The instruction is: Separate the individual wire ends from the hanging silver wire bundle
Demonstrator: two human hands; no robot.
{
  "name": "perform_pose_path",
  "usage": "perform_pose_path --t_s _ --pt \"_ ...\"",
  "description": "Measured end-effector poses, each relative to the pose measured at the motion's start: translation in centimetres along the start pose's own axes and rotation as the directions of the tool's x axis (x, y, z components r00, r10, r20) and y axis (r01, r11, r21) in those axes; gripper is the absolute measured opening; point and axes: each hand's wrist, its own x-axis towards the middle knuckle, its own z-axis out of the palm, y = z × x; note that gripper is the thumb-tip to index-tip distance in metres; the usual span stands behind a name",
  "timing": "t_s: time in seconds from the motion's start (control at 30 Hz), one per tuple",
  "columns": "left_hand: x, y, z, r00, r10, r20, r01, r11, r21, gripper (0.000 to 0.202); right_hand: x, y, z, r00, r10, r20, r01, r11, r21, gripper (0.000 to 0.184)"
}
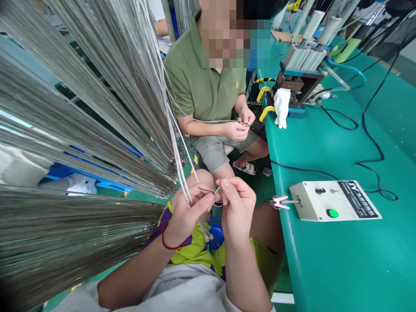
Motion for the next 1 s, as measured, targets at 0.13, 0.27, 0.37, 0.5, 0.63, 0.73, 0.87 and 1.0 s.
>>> perform_pose_path --t_s 0.13,0.27,0.37,0.5,0.63,0.73,0.87,1.0 --pt "-0.5 -0.5 0.1 0.999 -0.011 -0.031 0.012 1.0 0.016 0.027 2.2 -1.5 0.2 0.963 -0.212 -0.168 0.226 0.972 0.065 0.018" --pt "-0.4 -0.6 0.1 0.997 0.013 -0.074 -0.018 0.998 -0.062 0.026 2.7 -1.5 -0.2 0.959 -0.244 -0.143 0.249 0.968 0.022 0.023" --pt "0.1 -0.2 0.2 1.0 -0.005 -0.027 0.0 0.984 -0.18 0.026 1.4 0.0 -0.7 0.989 -0.045 0.139 0.049 0.998 -0.028 0.028" --pt "0.6 0.0 0.4 0.996 -0.061 0.059 0.076 0.95 -0.302 0.03 0.7 1.7 -1.4 0.921 0.051 0.386 -0.061 0.998 0.015 0.021" --pt "0.6 -0.1 0.5 0.994 -0.045 0.1 0.077 0.936 -0.342 0.031 2.2 1.9 -1.2 0.909 0.013 0.416 -0.074 0.989 0.131 0.024" --pt "0.6 0.0 0.5 0.99 -0.052 0.134 0.094 0.939 -0.331 0.029 3.2 1.9 -0.6 0.912 -0.011 0.409 -0.075 0.979 0.192 0.032" --pt "0.5 0.2 0.5 0.979 -0.076 0.188 0.129 0.949 -0.289 0.029 3.5 1.9 -0.1 0.919 -0.033 0.393 -0.078 0.962 0.263 0.038" --pt "0.6 0.2 0.5 0.981 -0.069 0.184 0.121 0.949 -0.291 0.026 3.3 1.7 0.3 0.937 -0.057 0.346 -0.066 0.941 0.332 0.036"
